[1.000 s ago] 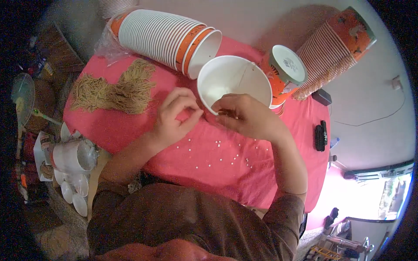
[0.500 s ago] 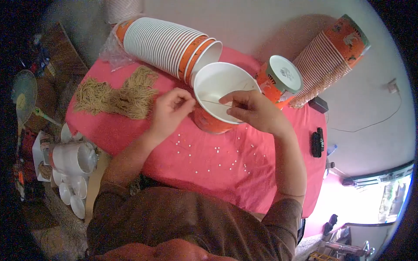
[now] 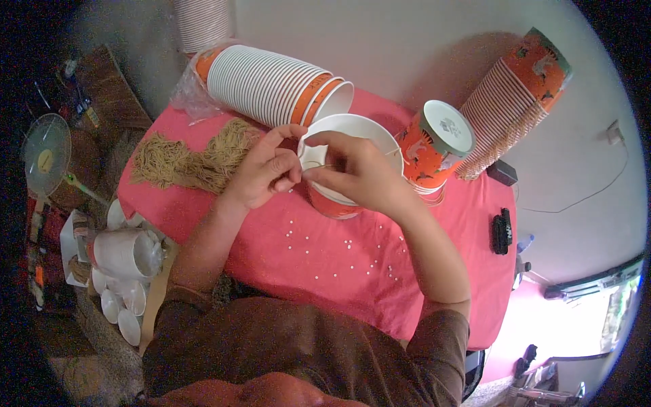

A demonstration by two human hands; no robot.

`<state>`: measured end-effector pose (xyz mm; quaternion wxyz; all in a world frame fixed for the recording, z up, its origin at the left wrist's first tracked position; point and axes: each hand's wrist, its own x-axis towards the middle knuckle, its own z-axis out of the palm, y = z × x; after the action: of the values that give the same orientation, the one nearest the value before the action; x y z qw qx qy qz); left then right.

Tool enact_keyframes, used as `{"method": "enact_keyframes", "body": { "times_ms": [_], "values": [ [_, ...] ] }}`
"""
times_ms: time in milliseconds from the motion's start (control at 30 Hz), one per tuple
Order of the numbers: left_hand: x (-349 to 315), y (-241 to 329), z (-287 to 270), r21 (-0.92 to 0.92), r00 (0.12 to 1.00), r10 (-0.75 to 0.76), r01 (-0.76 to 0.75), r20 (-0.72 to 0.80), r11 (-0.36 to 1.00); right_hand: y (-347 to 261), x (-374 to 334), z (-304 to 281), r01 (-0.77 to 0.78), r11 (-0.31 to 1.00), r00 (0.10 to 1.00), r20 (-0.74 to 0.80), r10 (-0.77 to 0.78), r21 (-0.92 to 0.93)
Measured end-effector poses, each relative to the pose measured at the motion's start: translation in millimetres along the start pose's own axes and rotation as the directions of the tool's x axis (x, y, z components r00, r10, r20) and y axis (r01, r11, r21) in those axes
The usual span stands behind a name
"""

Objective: Secure rubber bands around paper tubs as part of a packaging process.

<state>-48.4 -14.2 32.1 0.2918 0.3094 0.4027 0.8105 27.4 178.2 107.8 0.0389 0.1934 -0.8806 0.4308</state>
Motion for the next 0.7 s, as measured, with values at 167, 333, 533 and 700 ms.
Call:
{"method": "enact_keyframes", "body": {
  "times_ms": [167, 333, 533, 700],
  "values": [
    [-1.4, 2.5, -3.5, -0.044, 0.996, -0.059, 0.062, 0.062, 0.997, 16.1, 14.0, 16.3, 0.013, 0.966, 0.997, 0.073, -0.032, 0.256],
    [-7.0, 3.4, -3.8, 0.147, 0.995, -0.079, 0.088, -0.066, 0.985, 16.6, 15.8, 13.4, 0.016, 0.972, 0.990, -0.136, 0.017, 0.236],
    [-1.7, -4.7, 3.1, 0.454, 0.954, 0.162, -0.030, -0.253, 0.891, 3.5, 9.6, -6.2, 0.009, 0.952, 0.997, -0.072, 0.014, 0.305],
    [-0.8, -4.5, 15.3, 0.690, 0.966, 0.250, -0.133, -0.071, 0.711, 0.7, 18.4, -5.3, 0.039, 0.957, 0.999, -0.026, -0.033, 0.289]
  ]
}}
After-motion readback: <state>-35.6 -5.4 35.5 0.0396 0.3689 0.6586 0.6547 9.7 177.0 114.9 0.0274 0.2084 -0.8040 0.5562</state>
